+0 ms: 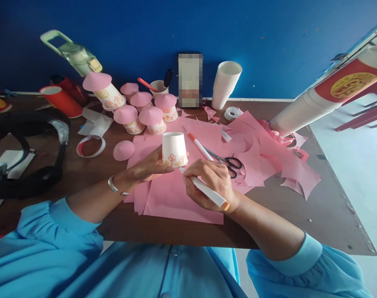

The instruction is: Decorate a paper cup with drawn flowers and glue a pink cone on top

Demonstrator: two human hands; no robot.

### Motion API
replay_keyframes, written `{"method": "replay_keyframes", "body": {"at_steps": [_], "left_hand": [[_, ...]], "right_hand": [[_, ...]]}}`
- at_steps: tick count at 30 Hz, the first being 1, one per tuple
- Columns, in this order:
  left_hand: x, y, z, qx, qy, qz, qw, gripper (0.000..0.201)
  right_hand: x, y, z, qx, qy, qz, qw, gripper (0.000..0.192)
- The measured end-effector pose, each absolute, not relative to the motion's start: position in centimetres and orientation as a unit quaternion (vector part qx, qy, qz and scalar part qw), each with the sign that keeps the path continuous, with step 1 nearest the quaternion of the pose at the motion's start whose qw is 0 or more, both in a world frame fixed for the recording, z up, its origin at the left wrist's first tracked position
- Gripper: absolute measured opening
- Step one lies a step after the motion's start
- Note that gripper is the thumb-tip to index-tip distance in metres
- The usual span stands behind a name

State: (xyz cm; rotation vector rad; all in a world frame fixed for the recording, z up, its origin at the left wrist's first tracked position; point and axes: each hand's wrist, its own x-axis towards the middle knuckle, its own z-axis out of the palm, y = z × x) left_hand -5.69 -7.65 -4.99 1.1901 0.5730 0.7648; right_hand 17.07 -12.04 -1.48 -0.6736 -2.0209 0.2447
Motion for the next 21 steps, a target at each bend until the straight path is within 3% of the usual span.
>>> {"method": "replay_keyframes", "body": {"at_steps": [21], "left_hand": [[-5.5, -7.5, -4.6, 0.523, 0.279, 0.324, 0.738, 0.061]], "right_hand": [[16.7, -11.7, -1.7, -0.229, -0.84, 0.061, 0.488, 0.023]]}}
